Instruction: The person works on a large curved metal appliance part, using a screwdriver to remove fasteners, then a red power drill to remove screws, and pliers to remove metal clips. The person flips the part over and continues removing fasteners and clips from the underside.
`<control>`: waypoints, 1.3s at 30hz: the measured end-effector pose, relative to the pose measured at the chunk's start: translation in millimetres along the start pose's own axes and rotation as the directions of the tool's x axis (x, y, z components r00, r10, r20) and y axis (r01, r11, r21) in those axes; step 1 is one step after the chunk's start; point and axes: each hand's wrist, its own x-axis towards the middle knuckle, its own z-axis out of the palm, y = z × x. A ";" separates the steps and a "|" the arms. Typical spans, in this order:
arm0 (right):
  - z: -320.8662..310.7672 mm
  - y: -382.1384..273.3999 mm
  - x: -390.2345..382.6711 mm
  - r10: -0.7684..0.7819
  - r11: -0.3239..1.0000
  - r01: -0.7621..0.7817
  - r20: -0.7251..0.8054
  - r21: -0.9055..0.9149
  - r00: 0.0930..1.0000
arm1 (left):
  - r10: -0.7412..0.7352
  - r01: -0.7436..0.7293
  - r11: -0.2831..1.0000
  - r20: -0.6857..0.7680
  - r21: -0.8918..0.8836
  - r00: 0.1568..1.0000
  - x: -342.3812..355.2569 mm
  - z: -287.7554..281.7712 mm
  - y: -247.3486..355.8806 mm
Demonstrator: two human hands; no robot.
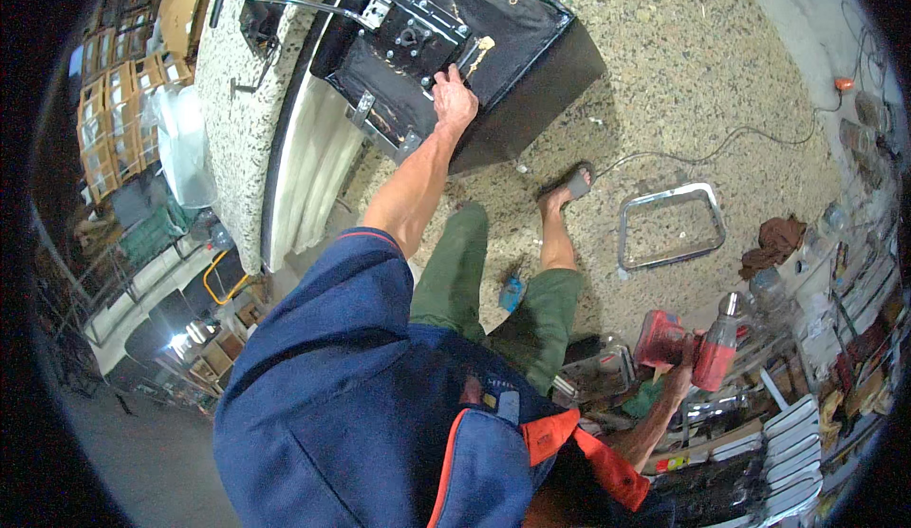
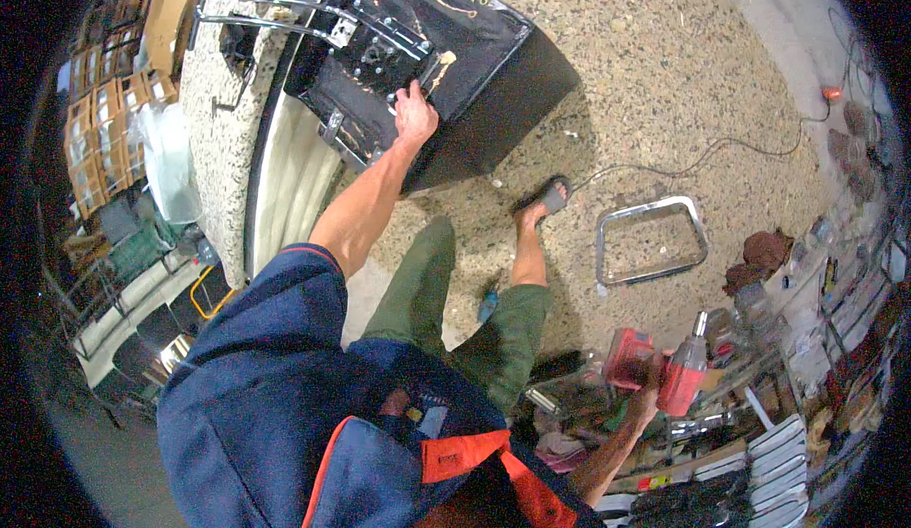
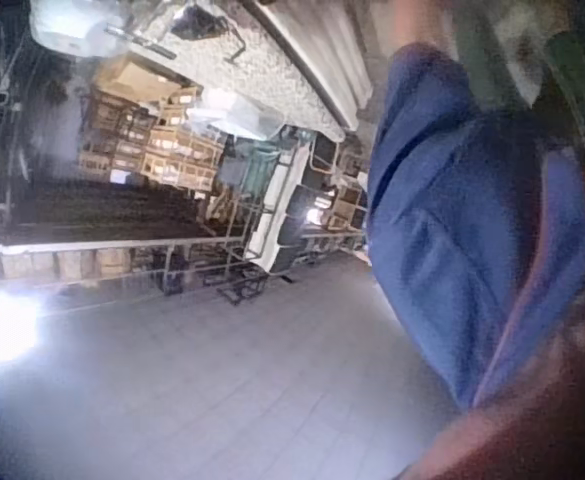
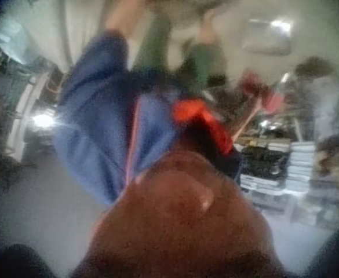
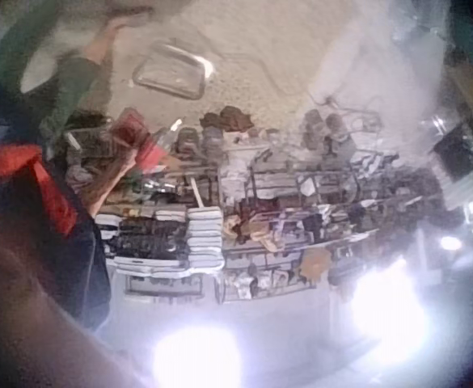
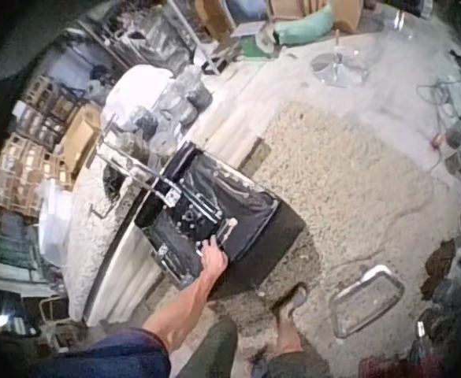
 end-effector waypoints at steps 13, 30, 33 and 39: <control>-26.3 39.4 120.9 -0.260 0.924 0.258 0.031 -0.283 0.965 | -0.113 -0.018 0.973 0.539 0.231 0.835 -41.1 -140.7 -127.0; -148.2 -106.4 272.2 -0.186 0.951 0.163 -0.068 -0.263 0.980 | 0.153 0.167 0.936 0.787 -0.309 0.598 -236.8 -56.9 141.4; -182.2 -183.5 298.9 -0.255 0.916 0.217 -0.072 -0.336 0.964 | -0.325 0.715 0.697 0.860 -0.064 0.394 -250.7 -80.3 223.5; -225.8 -360.3 283.8 -0.382 0.837 0.374 0.063 -0.401 0.922 | -0.221 0.755 0.646 0.919 -0.113 0.327 -287.0 -62.1 313.7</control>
